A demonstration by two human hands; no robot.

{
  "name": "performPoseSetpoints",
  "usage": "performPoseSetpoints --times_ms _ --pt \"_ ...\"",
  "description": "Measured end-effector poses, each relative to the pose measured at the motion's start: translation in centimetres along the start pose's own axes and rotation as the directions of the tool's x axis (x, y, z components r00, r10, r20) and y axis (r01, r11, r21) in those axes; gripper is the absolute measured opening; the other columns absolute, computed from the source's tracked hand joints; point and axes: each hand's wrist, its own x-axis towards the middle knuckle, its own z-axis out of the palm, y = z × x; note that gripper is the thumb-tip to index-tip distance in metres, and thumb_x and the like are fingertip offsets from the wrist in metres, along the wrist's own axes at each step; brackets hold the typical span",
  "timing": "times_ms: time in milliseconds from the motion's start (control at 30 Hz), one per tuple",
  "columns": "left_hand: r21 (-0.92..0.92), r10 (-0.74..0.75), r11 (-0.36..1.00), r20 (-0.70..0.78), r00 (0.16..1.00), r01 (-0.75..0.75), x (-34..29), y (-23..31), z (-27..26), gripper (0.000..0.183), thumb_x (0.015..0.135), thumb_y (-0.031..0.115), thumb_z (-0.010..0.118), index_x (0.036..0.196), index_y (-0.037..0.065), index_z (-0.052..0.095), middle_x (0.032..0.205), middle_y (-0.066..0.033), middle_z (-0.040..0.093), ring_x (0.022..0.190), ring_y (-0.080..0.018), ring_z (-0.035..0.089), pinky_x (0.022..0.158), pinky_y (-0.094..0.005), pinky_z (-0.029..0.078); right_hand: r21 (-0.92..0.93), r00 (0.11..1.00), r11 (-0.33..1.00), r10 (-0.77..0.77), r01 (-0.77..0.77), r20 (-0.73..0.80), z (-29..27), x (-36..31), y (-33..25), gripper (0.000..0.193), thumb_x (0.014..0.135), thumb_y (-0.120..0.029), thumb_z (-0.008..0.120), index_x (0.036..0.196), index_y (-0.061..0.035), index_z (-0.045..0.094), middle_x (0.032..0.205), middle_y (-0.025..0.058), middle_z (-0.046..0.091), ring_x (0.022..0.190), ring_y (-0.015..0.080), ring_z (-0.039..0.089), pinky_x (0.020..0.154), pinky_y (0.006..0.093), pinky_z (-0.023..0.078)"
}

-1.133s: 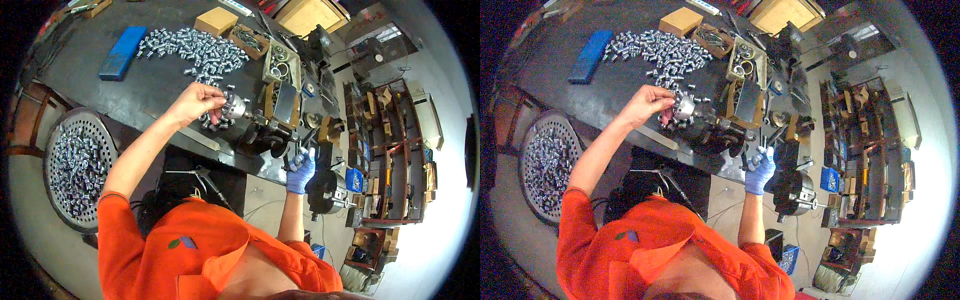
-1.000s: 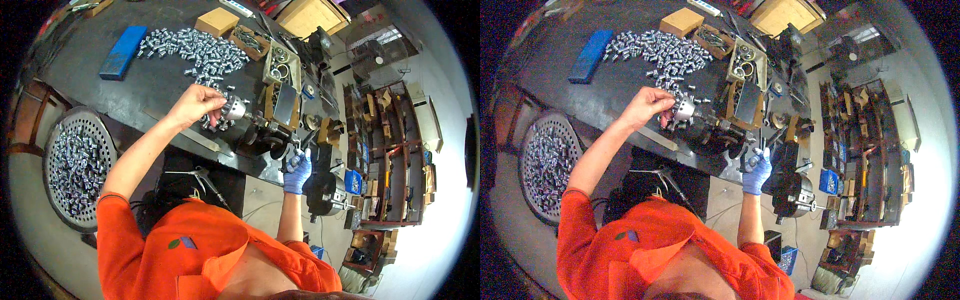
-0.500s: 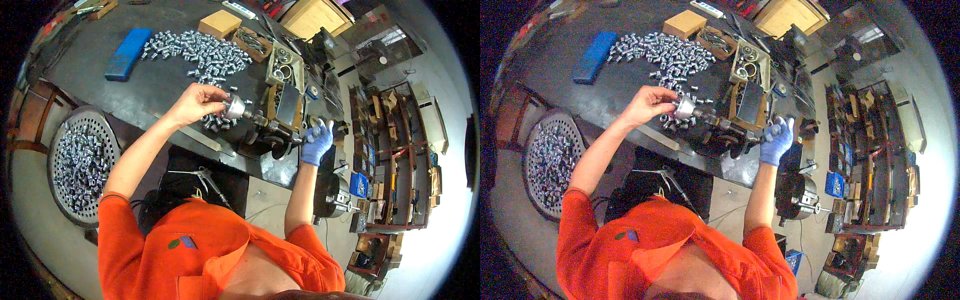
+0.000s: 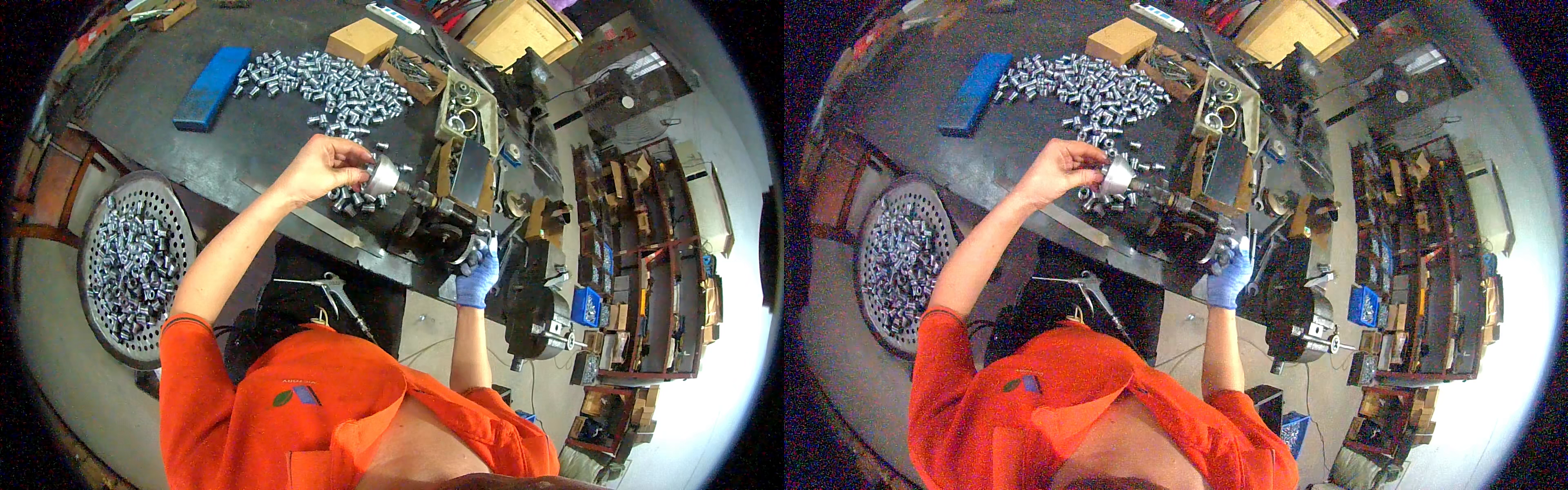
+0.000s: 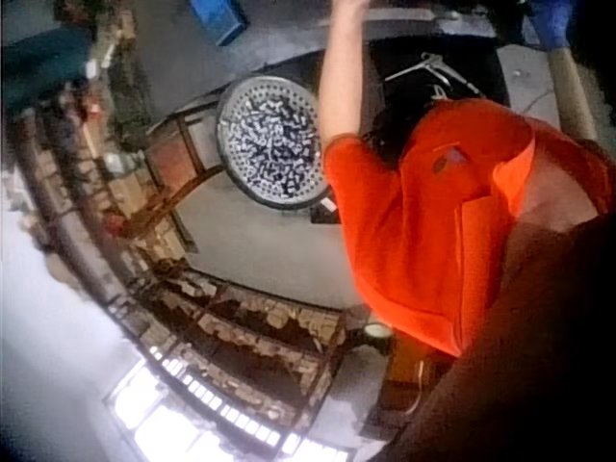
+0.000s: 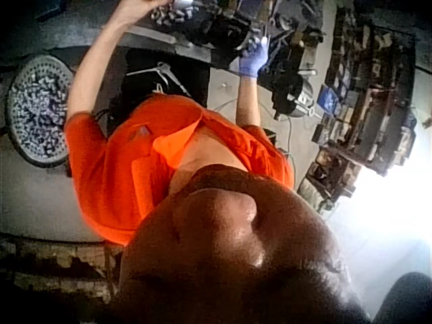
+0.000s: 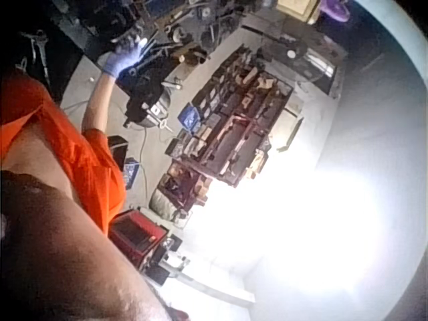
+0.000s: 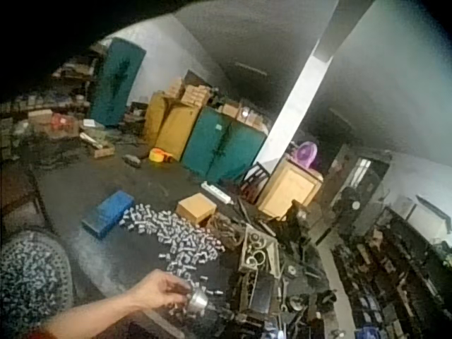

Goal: The person picks up small metal pieces from a table, places them individually into a machine, and uses a handheld air nozzle to blow air onto them before returning them to a container.

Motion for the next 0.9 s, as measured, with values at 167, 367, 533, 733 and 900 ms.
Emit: performPoseSetpoints --times_ms 167,367,533,733,900 --pt "0.007 -0.02 1.0 -0.018 1.0 0.021 -0.1 0.0 0.1 0.02 0.079 0.003 0.062 0.095 -0.008 0.059 0.08 -0.0103 0.063 0.065 -0.0132 0.06 0.058 -0.0266 0.05 0.043 0.989 0.988 0.144 -0.145 0.035 -0.9 1.2 0.3 0.029 0.087 -0.037 0.051 0.082 -0.0103 0.058 0.056 -0.0054 0.049 0.04 0.0052 0.04 0.034 0.0199 0.031" --pt "0.125 -0.054 0.991 -0.02 0.998 0.056 0.3 0.4 0.3 0.02 0.083 0.011 0.059 0.09 -0.008 0.061 0.069 -0.0082 0.061 0.056 -0.0121 0.057 0.051 -0.0248 0.047 -0.14 0.999 0.989 0.034 -0.037 -0.024 0.9 8.9 -0.3 0.027 0.085 -0.036 0.056 0.079 -0.0097 0.057 0.055 -0.0053 0.047 0.043 0.0062 0.042 0.037 0.0203 0.032" --pt "0.15 -0.073 0.986 -0.041 0.997 0.078 0.0 1.1 0.3 0.022 0.085 0.016 0.058 0.085 -0.006 0.061 0.065 -0.0065 0.059 0.054 -0.0115 0.056 0.049 -0.0247 0.046 -0.027 0.979 0.979 -0.204 0.204 0.019 7.9 3.9 -6.3 0.029 0.088 -0.034 0.052 0.082 -0.0067 0.056 0.053 -0.0056 0.04 0.041 0.0034 0.032 0.034 0.0187 0.023" --pt "0.078 -0.093 0.992 -0.046 0.995 0.096 -0.4 1.0 -0.1 0.024 0.085 0.017 0.058 0.086 -0.007 0.06 0.065 -0.0075 0.059 0.054 -0.0122 0.056 0.048 -0.0242 0.047 0.043 0.949 0.961 -0.275 0.272 0.152 3.6 -2.5 -6.8 0.038 0.091 -0.037 0.046 0.087 -0.0008 0.056 0.049 -0.0036 0.035 0.04 0.0038 0.029 0.033 0.0182 0.024" --pt "0.072 -0.091 0.993 -0.037 0.995 0.094 -0.5 1.3 -0.2 0.021 0.084 0.015 0.058 0.084 -0.006 0.06 0.067 -0.0074 0.059 0.057 -0.013 0.057 0.051 -0.0253 0.048 0.108 0.999 0.994 0.03 -0.032 0.021 0.0 -2.5 -2.4 0.039 0.089 -0.04 0.048 0.082 -0.0024 0.058 0.048 -0.0047 0.033 0.037 0.0052 0.027 0.031 0.0199 0.02"
